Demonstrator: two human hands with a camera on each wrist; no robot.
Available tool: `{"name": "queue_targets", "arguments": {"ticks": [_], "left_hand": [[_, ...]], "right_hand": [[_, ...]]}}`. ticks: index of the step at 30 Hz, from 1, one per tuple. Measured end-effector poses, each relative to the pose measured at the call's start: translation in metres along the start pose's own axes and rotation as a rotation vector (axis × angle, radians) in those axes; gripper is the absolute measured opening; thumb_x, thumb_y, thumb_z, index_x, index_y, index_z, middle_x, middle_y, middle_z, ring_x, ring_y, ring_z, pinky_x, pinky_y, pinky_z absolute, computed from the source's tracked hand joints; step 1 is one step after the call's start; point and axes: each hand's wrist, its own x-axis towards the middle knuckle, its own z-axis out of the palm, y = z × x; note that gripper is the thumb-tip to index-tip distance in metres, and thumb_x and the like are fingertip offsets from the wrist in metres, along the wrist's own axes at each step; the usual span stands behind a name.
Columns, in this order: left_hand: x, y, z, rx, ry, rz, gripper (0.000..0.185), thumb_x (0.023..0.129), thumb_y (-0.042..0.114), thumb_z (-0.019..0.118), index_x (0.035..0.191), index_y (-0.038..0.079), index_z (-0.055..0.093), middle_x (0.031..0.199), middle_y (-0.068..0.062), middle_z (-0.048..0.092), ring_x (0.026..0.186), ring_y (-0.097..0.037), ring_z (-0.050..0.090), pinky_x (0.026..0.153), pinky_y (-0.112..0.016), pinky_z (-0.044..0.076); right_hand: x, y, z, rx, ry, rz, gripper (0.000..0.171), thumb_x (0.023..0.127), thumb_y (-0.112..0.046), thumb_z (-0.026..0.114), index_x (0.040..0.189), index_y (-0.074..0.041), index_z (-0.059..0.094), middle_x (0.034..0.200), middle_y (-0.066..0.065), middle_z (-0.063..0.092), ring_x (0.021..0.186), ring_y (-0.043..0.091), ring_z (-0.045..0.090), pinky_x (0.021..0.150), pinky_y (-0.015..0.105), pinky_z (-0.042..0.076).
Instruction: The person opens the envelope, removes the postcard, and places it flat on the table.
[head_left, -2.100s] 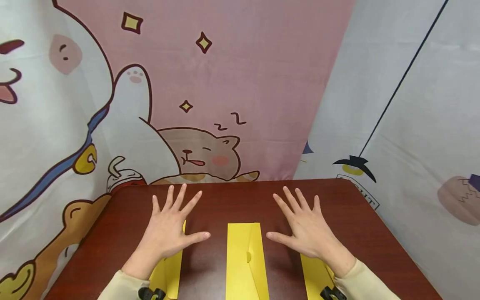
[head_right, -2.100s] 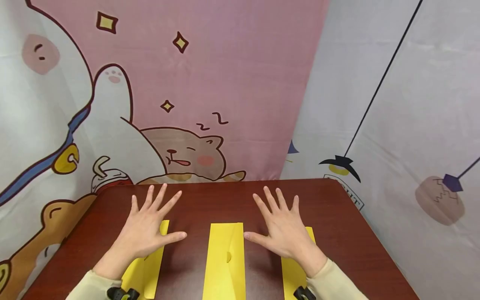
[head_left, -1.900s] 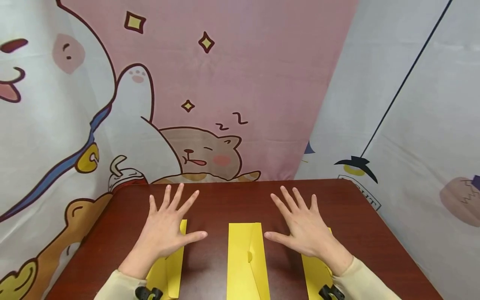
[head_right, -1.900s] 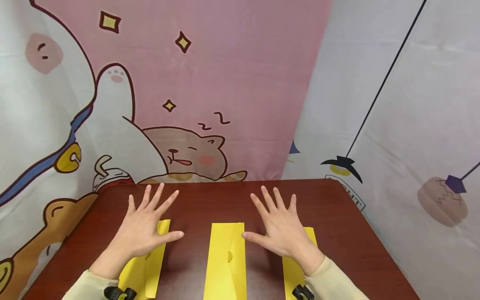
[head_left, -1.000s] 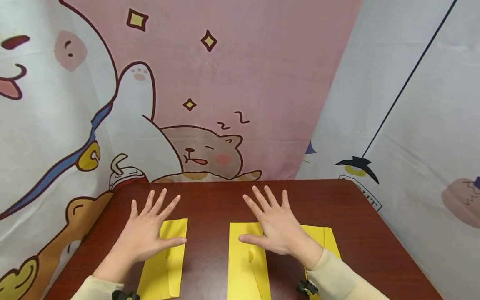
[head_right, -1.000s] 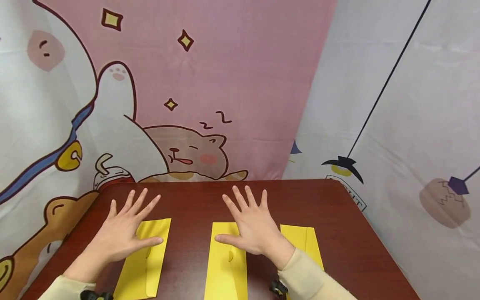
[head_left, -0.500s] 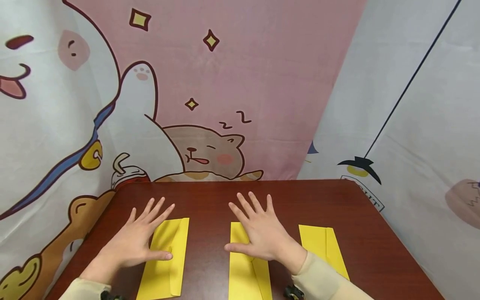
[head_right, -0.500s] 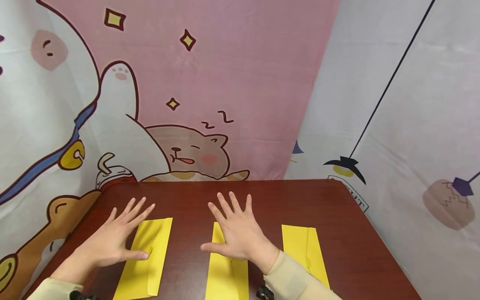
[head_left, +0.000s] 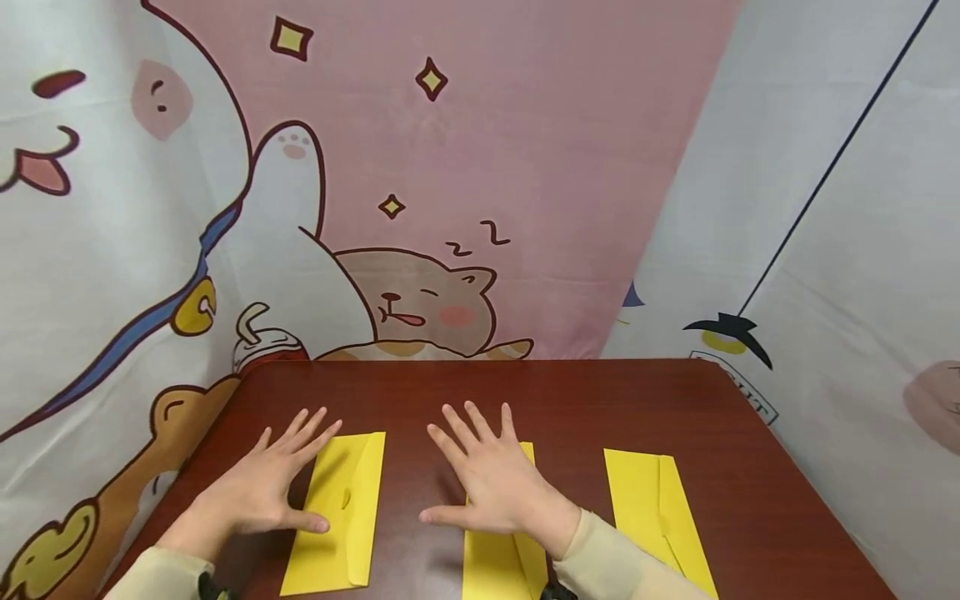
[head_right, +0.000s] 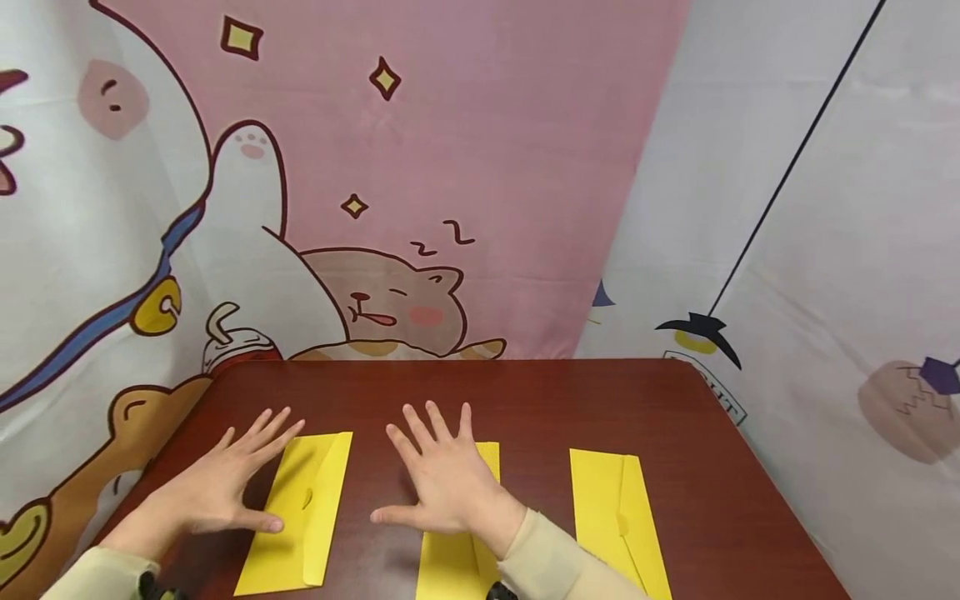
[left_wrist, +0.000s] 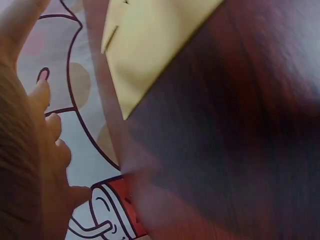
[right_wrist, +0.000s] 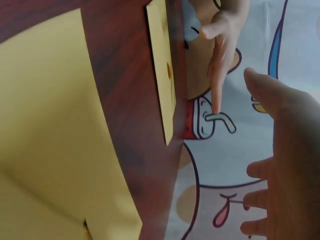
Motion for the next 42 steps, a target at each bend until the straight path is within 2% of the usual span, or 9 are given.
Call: {"name": "queue_targets", "arguments": {"ticks": [6,10,14,19,26,36,42], "left_hand": [[0.004,-0.006,0.006,-0.030,-0.131,-0.068,0.145,0.055,0.093,0.075,0.171,0.024,0.023,0.177,-0.010,0.013,0.159,-0.047,0.008,0.111,-0.084,0.011],[0.006,-0.008,0.009,-0.022,-0.167,-0.079,0.149,0.050,0.095,0.075,0.169,0.018,0.029,0.175,-0.013,0.018,0.159,-0.047,0.011,0.111,-0.084,0.013],[0.006,-0.011,0.011,-0.023,-0.195,-0.084,0.151,0.048,0.094,0.076,0.168,0.015,0.031,0.175,-0.014,0.020,0.158,-0.048,0.012,0.111,-0.084,0.014],[0.005,-0.016,0.012,-0.028,-0.234,-0.087,0.153,0.046,0.092,0.080,0.167,0.012,0.032,0.175,-0.015,0.019,0.157,-0.050,0.013,0.110,-0.085,0.014],[0.004,-0.021,0.017,-0.061,-0.275,-0.114,0.155,0.044,0.086,0.086,0.169,0.014,0.029,0.175,-0.011,0.018,0.158,-0.049,0.013,0.110,-0.085,0.012],[0.006,-0.023,0.021,-0.066,-0.280,-0.128,0.159,0.041,0.082,0.090,0.169,0.012,0.027,0.175,-0.011,0.018,0.158,-0.049,0.013,0.110,-0.085,0.012],[0.005,-0.025,0.024,-0.072,-0.293,-0.145,0.158,0.041,0.081,0.090,0.169,0.011,0.028,0.175,-0.011,0.020,0.158,-0.048,0.012,0.110,-0.085,0.011]], "right_hand": [[0.006,-0.018,0.007,0.020,-0.022,-0.027,0.110,0.087,-0.096,0.029,0.170,-0.023,0.027,0.175,0.009,0.020,0.159,0.037,0.020,0.115,0.080,0.016],[0.014,-0.029,0.011,0.031,-0.034,-0.050,0.111,0.087,-0.096,0.028,0.170,-0.021,0.026,0.175,0.009,0.020,0.159,0.037,0.021,0.114,0.080,0.017],[0.022,-0.038,0.017,0.046,-0.055,-0.062,0.110,0.088,-0.094,0.034,0.170,-0.020,0.027,0.174,0.008,0.022,0.158,0.037,0.024,0.114,0.079,0.020],[0.031,-0.050,0.024,0.100,-0.123,-0.068,0.110,0.088,-0.093,0.039,0.170,-0.021,0.025,0.175,0.006,0.019,0.158,0.034,0.023,0.115,0.078,0.021],[0.043,-0.066,0.033,0.195,-0.211,-0.086,0.110,0.088,-0.091,0.045,0.170,-0.021,0.023,0.176,0.003,0.016,0.159,0.030,0.021,0.118,0.072,0.024],[0.057,-0.077,0.047,0.221,-0.264,-0.064,0.112,0.087,-0.091,0.049,0.170,-0.020,0.025,0.176,0.004,0.018,0.159,0.031,0.021,0.119,0.068,0.027],[0.064,-0.083,0.053,0.182,-0.272,-0.066,0.115,0.083,-0.094,0.049,0.170,-0.021,0.026,0.175,0.003,0.020,0.159,0.028,0.021,0.119,0.066,0.028]]}}
